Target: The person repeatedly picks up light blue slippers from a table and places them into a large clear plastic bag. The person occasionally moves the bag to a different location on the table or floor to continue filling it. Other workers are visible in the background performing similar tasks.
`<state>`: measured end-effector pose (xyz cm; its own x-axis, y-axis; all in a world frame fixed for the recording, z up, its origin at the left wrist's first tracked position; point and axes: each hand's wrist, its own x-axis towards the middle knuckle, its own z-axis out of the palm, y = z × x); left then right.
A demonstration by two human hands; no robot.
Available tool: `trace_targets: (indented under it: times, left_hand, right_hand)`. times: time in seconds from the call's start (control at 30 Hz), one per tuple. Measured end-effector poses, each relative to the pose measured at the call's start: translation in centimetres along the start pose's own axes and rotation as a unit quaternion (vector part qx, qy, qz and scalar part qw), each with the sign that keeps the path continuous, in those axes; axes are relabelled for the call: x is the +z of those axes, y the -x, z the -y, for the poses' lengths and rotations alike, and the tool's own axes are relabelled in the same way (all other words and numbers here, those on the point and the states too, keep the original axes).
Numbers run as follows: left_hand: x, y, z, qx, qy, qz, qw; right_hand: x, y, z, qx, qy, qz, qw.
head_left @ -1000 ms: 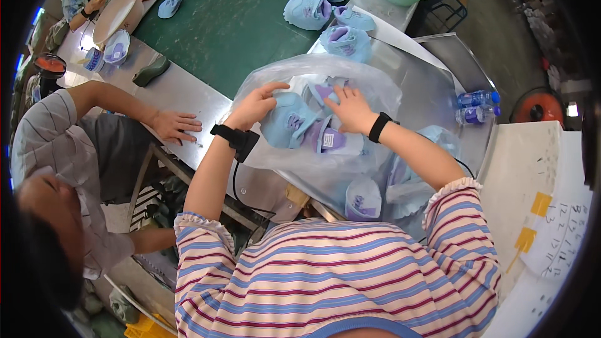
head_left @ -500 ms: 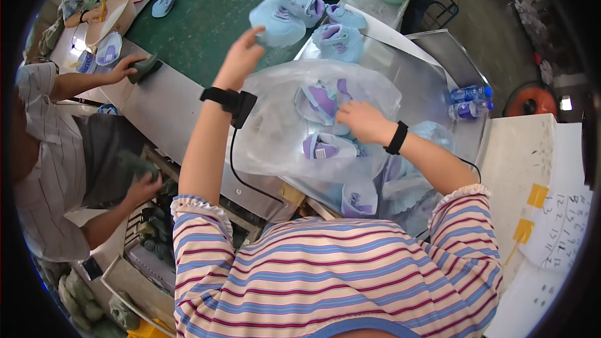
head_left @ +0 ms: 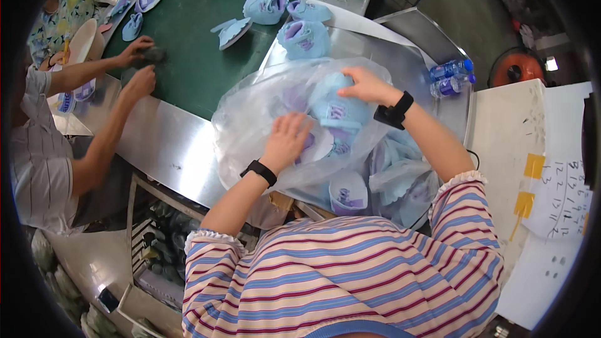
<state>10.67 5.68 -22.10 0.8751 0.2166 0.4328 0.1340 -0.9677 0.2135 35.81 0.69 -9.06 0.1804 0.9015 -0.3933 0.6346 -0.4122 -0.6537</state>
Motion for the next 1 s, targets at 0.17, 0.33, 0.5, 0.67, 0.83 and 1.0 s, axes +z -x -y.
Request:
trace_targets:
  times: [0.17, 0.33, 0.5, 0.67, 0.83, 1.0]
  left_hand:
    - [-0.9, 1.4, -2.5, -0.003, -0.014, 0.109, 0.994]
    - [-3.1, 1.5, 2.0, -0.327, 0.516, 0.165, 0.774]
    - [-5.7, 3.8, 2.9, -0.373, 0.872, -0.094, 0.303]
    - [-7.0, 4.1, 2.0, -0.323, 0.914, -0.119, 0.216]
    - [-8.7, 2.1, 0.9, -0.295, 0.916, -0.116, 0.245]
    - [-10.2, 4.5, 6.2, -0.408, 0.807, -0.202, 0.376]
  right_hand:
    - [0.6, -0.2, 1.1, 0.011, 0.293, 0.014, 0.956]
    - [0.4, 2.8, 0.8, -0.066, 0.312, 0.214, 0.923]
    - [-0.4, 3.5, 1.0, -0.085, 0.136, 0.257, 0.953]
    - [-0.7, 2.6, 0.5, -0.055, -0.253, 0.330, 0.908]
    - [1.6, 1.5, 2.8, -0.035, -0.377, 0.209, 0.902]
    - [0.2, 0.5, 3.9, -0.061, -0.455, 0.129, 0.879]
